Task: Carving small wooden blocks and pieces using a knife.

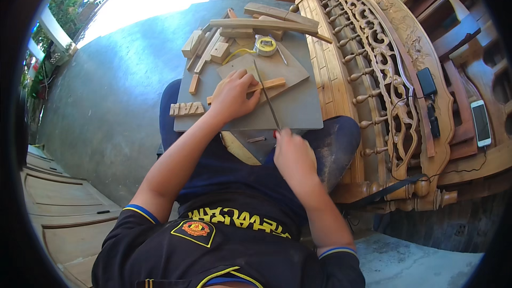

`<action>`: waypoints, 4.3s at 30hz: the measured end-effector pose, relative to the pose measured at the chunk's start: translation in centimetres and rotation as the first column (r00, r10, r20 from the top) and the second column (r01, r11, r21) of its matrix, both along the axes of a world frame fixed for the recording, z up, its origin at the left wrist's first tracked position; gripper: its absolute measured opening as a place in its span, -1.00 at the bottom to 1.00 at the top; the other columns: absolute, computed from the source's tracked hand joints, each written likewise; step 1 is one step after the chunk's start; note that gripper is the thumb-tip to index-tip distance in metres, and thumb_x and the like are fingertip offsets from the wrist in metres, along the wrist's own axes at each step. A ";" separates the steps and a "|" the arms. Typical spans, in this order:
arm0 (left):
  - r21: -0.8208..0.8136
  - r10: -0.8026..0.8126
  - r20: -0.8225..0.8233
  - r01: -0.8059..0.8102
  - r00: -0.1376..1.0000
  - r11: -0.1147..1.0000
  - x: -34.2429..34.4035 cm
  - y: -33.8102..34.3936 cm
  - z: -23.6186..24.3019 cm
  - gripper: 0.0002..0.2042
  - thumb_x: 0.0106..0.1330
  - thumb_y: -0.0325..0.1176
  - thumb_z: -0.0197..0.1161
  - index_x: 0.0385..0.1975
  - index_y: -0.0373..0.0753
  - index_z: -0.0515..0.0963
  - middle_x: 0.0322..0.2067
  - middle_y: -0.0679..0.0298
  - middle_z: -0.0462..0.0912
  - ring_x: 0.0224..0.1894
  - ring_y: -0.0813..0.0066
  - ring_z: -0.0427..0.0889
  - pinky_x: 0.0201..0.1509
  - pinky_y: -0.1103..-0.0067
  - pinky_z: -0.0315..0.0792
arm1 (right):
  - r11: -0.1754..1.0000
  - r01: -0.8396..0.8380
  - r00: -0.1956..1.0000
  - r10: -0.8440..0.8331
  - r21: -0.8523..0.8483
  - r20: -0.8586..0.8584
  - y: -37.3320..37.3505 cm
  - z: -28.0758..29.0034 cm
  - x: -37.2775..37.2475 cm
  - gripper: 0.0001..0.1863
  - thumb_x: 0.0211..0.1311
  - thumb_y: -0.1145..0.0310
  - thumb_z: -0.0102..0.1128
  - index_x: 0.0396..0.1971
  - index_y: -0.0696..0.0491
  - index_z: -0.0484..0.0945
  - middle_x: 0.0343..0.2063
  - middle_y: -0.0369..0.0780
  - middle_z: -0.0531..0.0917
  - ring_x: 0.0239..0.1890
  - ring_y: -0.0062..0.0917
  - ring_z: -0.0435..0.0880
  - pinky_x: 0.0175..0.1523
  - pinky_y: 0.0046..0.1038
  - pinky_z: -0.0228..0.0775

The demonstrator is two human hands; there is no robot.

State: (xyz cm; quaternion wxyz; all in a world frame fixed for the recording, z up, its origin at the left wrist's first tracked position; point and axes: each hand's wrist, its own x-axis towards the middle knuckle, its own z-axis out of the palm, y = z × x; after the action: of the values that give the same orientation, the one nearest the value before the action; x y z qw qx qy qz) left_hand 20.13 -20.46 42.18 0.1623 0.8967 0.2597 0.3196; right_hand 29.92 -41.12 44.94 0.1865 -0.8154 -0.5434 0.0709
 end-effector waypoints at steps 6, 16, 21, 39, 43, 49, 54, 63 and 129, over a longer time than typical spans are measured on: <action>0.010 -0.052 -0.035 0.053 0.998 0.999 -0.4 0.0 0.1 -0.82 0.20 -0.34 0.35 -0.30 -0.29 0.60 -0.26 0.07 0.58 -0.08 0.02 0.60 0.01 0.24 0.53 | 0.997 -0.056 0.998 0.055 -0.047 -0.009 0.8 0.2 0.7 -0.68 0.54 0.22 0.00 -0.30 0.16 0.55 -0.48 0.10 0.71 -0.34 0.07 0.75 -0.20 -0.01 0.61; 0.030 0.013 -0.020 -0.013 1.000 0.999 -0.1 -0.6 0.2 -0.82 0.22 -0.29 0.33 -0.31 -0.26 0.60 -0.28 0.09 0.57 -0.09 0.03 0.60 -0.01 0.23 0.52 | 0.999 0.032 0.998 -0.035 -0.042 -0.060 -2.0 -1.1 0.0 -0.71 0.51 0.26 0.03 -0.31 0.19 0.55 -0.47 0.15 0.69 -0.32 0.13 0.72 -0.14 0.05 0.58; 0.038 -0.004 -0.041 0.006 0.999 0.999 -0.5 -0.1 0.1 -0.82 0.21 -0.30 0.33 -0.31 -0.25 0.60 -0.27 0.09 0.56 -0.09 0.04 0.60 -0.01 0.23 0.52 | 1.000 0.006 0.997 -0.008 -0.018 -0.082 1.6 -0.2 0.3 -0.70 0.51 0.25 0.02 -0.31 0.18 0.55 -0.46 0.14 0.70 -0.32 0.13 0.72 -0.15 0.06 0.58; 0.038 -0.030 0.003 0.030 1.000 0.999 -0.4 -0.7 -0.2 -0.81 0.21 -0.26 0.36 -0.33 -0.21 0.57 -0.29 0.15 0.59 -0.11 0.09 0.60 -0.05 0.25 0.54 | 1.000 -0.014 1.000 0.014 -0.012 0.004 5.9 -0.5 1.3 -0.63 0.54 0.20 -0.03 -0.32 0.21 0.56 -0.45 0.18 0.69 -0.31 0.16 0.71 -0.15 0.07 0.56; 0.031 0.028 -0.011 -0.027 1.000 0.999 -0.7 -0.9 -0.5 -0.81 0.20 -0.25 0.37 -0.35 -0.21 0.57 -0.30 0.16 0.58 -0.14 0.10 0.61 -0.06 0.25 0.54 | 0.999 0.002 1.000 -0.002 -0.046 0.000 2.7 -0.2 0.4 -0.65 0.53 0.21 -0.02 -0.32 0.19 0.55 -0.45 0.18 0.69 -0.30 0.17 0.70 -0.15 0.10 0.55; 0.083 0.006 0.005 -0.007 1.000 0.996 -0.5 -1.1 -0.2 -0.81 0.20 -0.26 0.37 -0.36 -0.21 0.57 -0.31 0.17 0.58 -0.15 0.11 0.61 -0.07 0.27 0.54 | 0.996 0.085 0.993 -0.086 -0.016 -0.080 -2.2 -0.8 -0.4 -0.68 0.51 0.23 0.01 -0.33 0.18 0.54 -0.46 0.19 0.67 -0.32 0.17 0.70 -0.13 0.11 0.54; 0.082 0.000 0.003 0.000 1.000 0.997 -0.4 -0.4 -0.5 -0.80 0.20 -0.24 0.37 -0.35 -0.22 0.57 -0.31 0.16 0.58 -0.14 0.11 0.61 -0.06 0.27 0.55 | 1.000 0.009 0.999 -0.008 0.012 -0.042 5.1 -0.4 1.3 -0.64 0.51 0.21 0.02 -0.34 0.20 0.59 -0.45 0.19 0.68 -0.28 0.17 0.70 -0.11 0.10 0.54; 0.096 0.006 -0.012 -0.005 1.000 0.995 -0.4 -0.9 -0.1 -0.79 0.21 -0.23 0.35 -0.35 -0.22 0.57 -0.29 0.15 0.58 -0.13 0.11 0.60 -0.05 0.27 0.54 | 0.996 0.070 0.992 -0.076 -0.056 -0.104 -2.3 -0.6 0.3 -0.65 0.51 0.20 0.03 -0.31 0.20 0.57 -0.44 0.19 0.68 -0.28 0.17 0.70 -0.11 0.09 0.55; 0.102 -0.039 -0.025 0.041 0.999 0.994 -0.2 -0.6 -0.3 -0.78 0.22 -0.21 0.30 -0.33 -0.25 0.58 -0.26 0.11 0.59 -0.13 0.09 0.63 -0.07 0.26 0.56 | 1.000 0.007 0.999 -0.008 -0.017 -0.037 3.9 -0.6 1.5 -0.63 0.53 0.19 -0.01 -0.31 0.22 0.57 -0.40 0.21 0.68 -0.25 0.20 0.68 -0.09 0.12 0.52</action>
State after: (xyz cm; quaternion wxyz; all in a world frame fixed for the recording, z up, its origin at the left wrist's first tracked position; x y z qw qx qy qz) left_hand 19.90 -21.06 41.90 0.1196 0.9126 0.2267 0.3186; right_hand 31.47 -37.21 44.36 0.1899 -0.8175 -0.5362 0.0898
